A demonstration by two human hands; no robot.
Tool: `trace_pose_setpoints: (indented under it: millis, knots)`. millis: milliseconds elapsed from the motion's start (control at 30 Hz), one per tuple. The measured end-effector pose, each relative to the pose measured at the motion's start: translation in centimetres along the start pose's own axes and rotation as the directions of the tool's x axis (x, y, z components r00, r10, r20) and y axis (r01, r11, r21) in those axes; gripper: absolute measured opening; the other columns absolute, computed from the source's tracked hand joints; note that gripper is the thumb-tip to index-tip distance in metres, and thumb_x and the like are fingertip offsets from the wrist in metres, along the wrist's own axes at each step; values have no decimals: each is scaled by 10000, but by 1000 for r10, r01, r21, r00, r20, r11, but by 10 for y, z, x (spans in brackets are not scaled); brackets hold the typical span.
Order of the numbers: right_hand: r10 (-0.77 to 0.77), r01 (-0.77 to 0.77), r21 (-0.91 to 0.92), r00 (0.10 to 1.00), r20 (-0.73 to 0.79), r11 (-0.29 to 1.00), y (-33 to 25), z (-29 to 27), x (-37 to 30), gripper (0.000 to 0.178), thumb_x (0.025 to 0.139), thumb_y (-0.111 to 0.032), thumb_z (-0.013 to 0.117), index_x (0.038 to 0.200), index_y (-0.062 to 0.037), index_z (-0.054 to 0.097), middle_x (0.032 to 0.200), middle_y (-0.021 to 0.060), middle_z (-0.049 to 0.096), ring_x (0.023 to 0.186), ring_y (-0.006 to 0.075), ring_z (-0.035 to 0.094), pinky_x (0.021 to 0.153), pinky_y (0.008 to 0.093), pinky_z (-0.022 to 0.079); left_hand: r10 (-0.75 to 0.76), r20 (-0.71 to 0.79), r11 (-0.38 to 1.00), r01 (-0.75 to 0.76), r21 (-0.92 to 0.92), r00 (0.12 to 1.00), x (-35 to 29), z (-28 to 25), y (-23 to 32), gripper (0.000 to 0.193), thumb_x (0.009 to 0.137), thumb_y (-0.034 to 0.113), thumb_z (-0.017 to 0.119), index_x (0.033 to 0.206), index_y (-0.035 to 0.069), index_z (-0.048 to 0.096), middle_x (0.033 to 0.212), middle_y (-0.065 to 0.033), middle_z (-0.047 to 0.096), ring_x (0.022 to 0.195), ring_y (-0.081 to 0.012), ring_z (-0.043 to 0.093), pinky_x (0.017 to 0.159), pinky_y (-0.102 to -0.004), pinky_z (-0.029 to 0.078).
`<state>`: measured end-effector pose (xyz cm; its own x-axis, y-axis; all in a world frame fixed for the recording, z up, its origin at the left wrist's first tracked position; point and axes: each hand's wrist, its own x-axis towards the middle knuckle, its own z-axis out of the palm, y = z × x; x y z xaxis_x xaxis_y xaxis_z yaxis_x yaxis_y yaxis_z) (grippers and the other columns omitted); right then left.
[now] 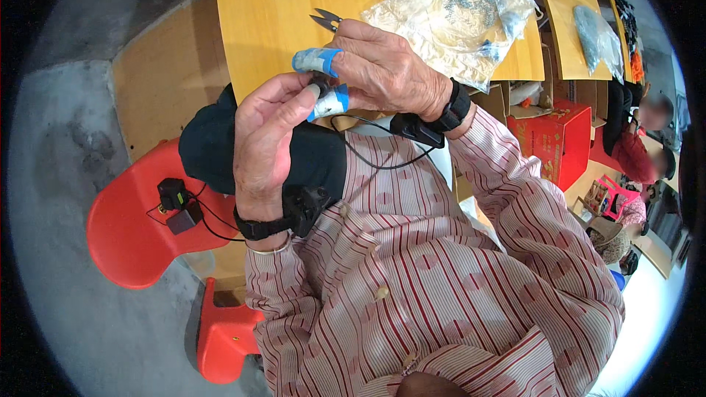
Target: The person picks up small black plastic components and attaches blue tape to each by hand, then places them into a plastic bag.
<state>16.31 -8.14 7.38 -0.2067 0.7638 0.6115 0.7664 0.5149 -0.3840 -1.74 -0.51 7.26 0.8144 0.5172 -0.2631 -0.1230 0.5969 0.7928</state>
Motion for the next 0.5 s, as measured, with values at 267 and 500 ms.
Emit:
trace_pose_setpoints:
  millis: [267, 500]
  knots:
    - [-11, 10, 25, 1000, 29, 1000, 0, 0, 1, 301, 680, -204, 680, 851, -22, 513, 734, 72, 488, 726, 246, 498, 672, 340, 447, 61, -53, 988, -52, 145, 997, -7, -2, 2, 221, 834, 57, 612, 1018, -65, 594, 921, -49, 610, 847, -103, 557, 796, -231, 426]
    - [-48, 49, -24, 998, 48, 999, -1, -4, 3, 300, 692, -228, 653, 871, -28, 519, 723, 64, 471, 717, 239, 488, 668, 330, 445, 175, -72, 898, -129, 421, 982, -10, 13, 11, 172, 850, 58, 616, 952, -80, 612, 864, -49, 623, 775, -84, 555, 692, -209, 451]
